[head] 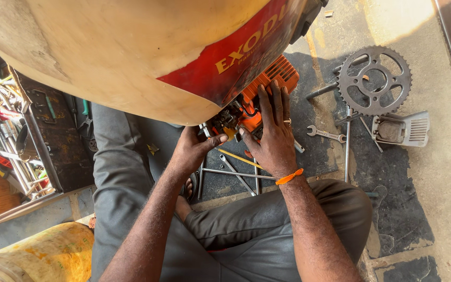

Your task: The person sits on the floor and uses a wrench to tighten bolts on a small engine attached to a beige tank. They adjust their position and continue working on the engine throughout the clip.

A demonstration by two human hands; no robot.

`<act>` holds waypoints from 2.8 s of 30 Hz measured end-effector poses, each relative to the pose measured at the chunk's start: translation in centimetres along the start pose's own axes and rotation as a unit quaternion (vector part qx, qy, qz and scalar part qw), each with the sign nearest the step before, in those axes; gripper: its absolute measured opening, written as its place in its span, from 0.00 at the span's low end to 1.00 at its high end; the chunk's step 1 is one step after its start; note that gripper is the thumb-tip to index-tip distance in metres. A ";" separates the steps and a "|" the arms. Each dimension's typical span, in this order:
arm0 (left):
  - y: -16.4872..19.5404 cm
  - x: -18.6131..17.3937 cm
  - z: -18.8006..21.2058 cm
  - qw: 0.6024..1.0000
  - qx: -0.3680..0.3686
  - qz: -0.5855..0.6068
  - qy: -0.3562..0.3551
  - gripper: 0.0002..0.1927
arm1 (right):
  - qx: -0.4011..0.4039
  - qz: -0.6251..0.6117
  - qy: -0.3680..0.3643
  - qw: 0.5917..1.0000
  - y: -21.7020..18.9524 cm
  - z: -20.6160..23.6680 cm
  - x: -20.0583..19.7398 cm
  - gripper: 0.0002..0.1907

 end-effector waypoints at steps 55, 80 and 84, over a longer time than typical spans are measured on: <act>-0.3 -0.2 1.0 0.988 0.001 -0.146 0.048 0.39 | 0.007 0.015 -0.007 1.000 0.2 0.3 0.4 0.55; 2.6 1.6 2.0 0.921 0.167 -0.308 0.172 0.30 | 0.001 0.017 0.000 1.000 -0.4 0.1 -0.3 0.55; 2.9 1.8 1.5 0.926 0.116 -0.329 0.143 0.31 | -0.008 0.032 -0.004 0.999 -0.6 0.0 -0.6 0.55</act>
Point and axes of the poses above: each hand's wrist, its own z-axis away from the middle knuckle, its own x-axis out of the palm, y = z × x, the point moved 4 cm from there along -z, towards the middle knuckle, and after that the axes turned 7 degrees about y, right-handed, at the moved point
